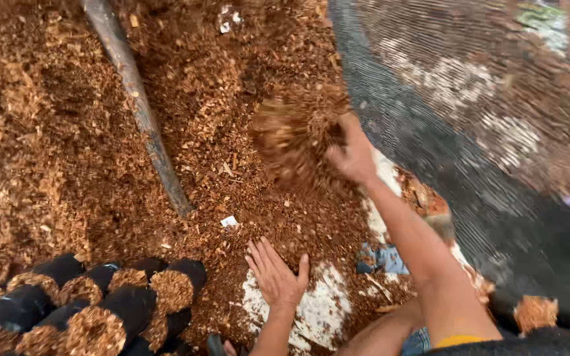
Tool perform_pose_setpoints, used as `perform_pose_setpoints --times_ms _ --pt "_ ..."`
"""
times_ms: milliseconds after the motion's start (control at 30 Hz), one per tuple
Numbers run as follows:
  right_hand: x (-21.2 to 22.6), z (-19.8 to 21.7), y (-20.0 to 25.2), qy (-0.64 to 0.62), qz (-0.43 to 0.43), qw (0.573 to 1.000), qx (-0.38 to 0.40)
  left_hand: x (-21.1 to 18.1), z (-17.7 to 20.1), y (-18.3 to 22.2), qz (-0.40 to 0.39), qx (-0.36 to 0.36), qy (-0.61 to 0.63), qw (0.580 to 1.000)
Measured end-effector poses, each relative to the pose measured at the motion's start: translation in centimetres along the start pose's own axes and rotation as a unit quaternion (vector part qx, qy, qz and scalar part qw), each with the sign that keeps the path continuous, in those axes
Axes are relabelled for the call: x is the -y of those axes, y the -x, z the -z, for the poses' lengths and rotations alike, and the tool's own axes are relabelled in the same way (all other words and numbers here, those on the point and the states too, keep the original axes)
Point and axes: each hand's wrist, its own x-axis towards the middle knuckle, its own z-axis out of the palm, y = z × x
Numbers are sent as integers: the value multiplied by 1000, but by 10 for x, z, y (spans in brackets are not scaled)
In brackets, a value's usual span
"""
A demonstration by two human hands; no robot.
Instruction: The person fills small black nursery bags with organic substrate by hand while sitting on the ground.
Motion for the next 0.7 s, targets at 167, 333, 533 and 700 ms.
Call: perform_pose_setpoints --times_ms 167,333,533,700 --pt "-80 -15 -89 -234 -349 899 -121 0 5 -8 -9 6 38 999" --pt "-86 -15 -105 -127 -174 972 -92 3 4 -9 -5 7 20 1000" --pt "-157 -16 -149 -119 86 980 -132 1 4 -7 0 10 59 998" --pt "-90 -19 -162 -236 50 966 -91 0 -4 -6 1 20 11 1000"
